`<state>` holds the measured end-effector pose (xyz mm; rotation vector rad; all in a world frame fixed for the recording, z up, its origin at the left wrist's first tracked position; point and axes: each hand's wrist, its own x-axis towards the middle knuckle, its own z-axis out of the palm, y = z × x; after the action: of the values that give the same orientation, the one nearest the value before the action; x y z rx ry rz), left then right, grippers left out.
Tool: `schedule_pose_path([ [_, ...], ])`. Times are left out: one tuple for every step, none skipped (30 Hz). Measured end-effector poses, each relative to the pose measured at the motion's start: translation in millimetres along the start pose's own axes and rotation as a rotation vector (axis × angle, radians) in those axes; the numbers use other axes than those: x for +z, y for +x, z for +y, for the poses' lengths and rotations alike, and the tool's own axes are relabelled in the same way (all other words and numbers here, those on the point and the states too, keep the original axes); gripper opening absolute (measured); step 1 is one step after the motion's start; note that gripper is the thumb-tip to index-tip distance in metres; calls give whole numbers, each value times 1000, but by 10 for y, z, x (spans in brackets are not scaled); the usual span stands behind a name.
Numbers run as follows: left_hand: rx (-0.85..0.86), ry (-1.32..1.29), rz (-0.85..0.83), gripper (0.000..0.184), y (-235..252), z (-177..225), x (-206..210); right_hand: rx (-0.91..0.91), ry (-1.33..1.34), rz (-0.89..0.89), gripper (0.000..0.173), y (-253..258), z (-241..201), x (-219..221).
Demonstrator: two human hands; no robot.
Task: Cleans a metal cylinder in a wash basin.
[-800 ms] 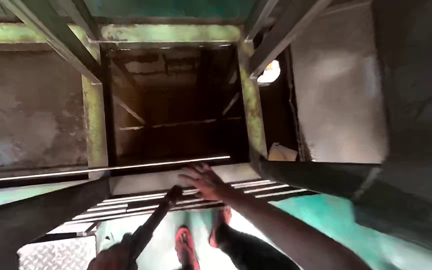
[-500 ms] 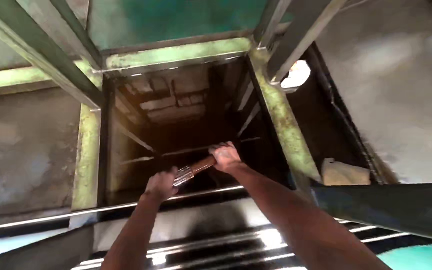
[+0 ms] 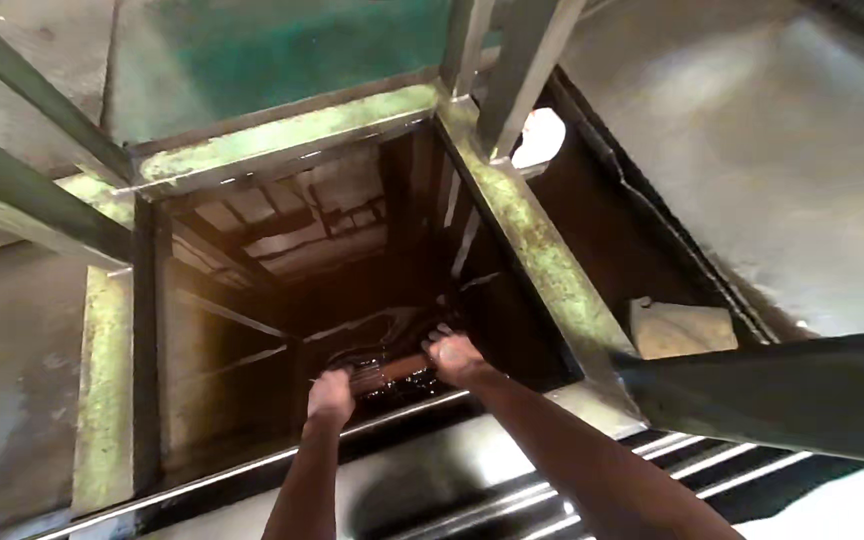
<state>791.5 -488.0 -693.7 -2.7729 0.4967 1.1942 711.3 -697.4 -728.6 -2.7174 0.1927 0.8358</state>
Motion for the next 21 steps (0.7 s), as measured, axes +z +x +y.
schedule_pose_path([
  [11, 12, 15, 54, 0, -1, 38, -36, 2, 24, 50, 23, 54, 2],
  [33, 13, 36, 57, -13, -12, 74, -74, 11, 55, 51, 47, 109, -11],
  [57, 2, 61, 62, -29, -35, 111, -111, 28, 84, 51, 70, 162, -19],
  [76, -26, 86, 66, -32, -51, 133, -130, 58, 102, 50, 96, 219, -40],
  [84, -60, 120, 67, -10, -48, 145, -121, 88, 104, 48, 117, 269, -91],
  [77, -100, 165, 66, 22, -27, 162, -99, 107, 91, 47, 126, 293, -151],
  [61, -140, 226, 62, 74, 3, 173, -73, 124, 87, 46, 124, 283, -199],
  [46, -174, 292, 56, 168, 52, 150, -52, 134, 102, 44, 140, 257, -265],
  [38, -212, 348, 49, 271, 112, 138, -46, 125, 126, 42, 165, 238, -314],
  [47, -243, 395, 45, 359, 154, 162, -49, 102, 131, 44, 170, 206, -313],
  [79, -263, 428, 45, 425, 181, 190, -67, 70, 122, 50, 169, 169, -294],
  [117, -241, 443, 49, 460, 194, 226, -85, 38, 106, 62, 168, 137, -252],
  [145, -184, 432, 56, 443, 198, 271, -85, 19, 72, 79, 135, 91, -197],
  [164, -127, 403, 64, 391, 185, 315, -71, 0, 50, 94, 78, 37, -143],
  [181, -78, 366, 68, 309, 157, 346, -51, -11, 31, 102, -7, -23, -109],
  [193, -32, 316, 71, 204, 123, 365, -33, -14, 20, 103, -114, -68, -72],
  [197, 3, 269, 71, 109, 97, 376, -23, -14, 28, 98, -219, -83, -16],
  [191, 30, 220, 71, 44, 83, 363, -19, -14, 24, 93, -293, -79, 32],
  [182, 44, 177, 71, 18, 85, 337, -14, 1, 9, 90, -331, -77, 58],
  [175, 45, 156, 71, 35, 93, 326, -10, 19, -11, 91, -327, -76, 75],
  [169, 35, 164, 72, 86, 110, 333, -6, 40, -25, 94, -282, -71, 94],
])
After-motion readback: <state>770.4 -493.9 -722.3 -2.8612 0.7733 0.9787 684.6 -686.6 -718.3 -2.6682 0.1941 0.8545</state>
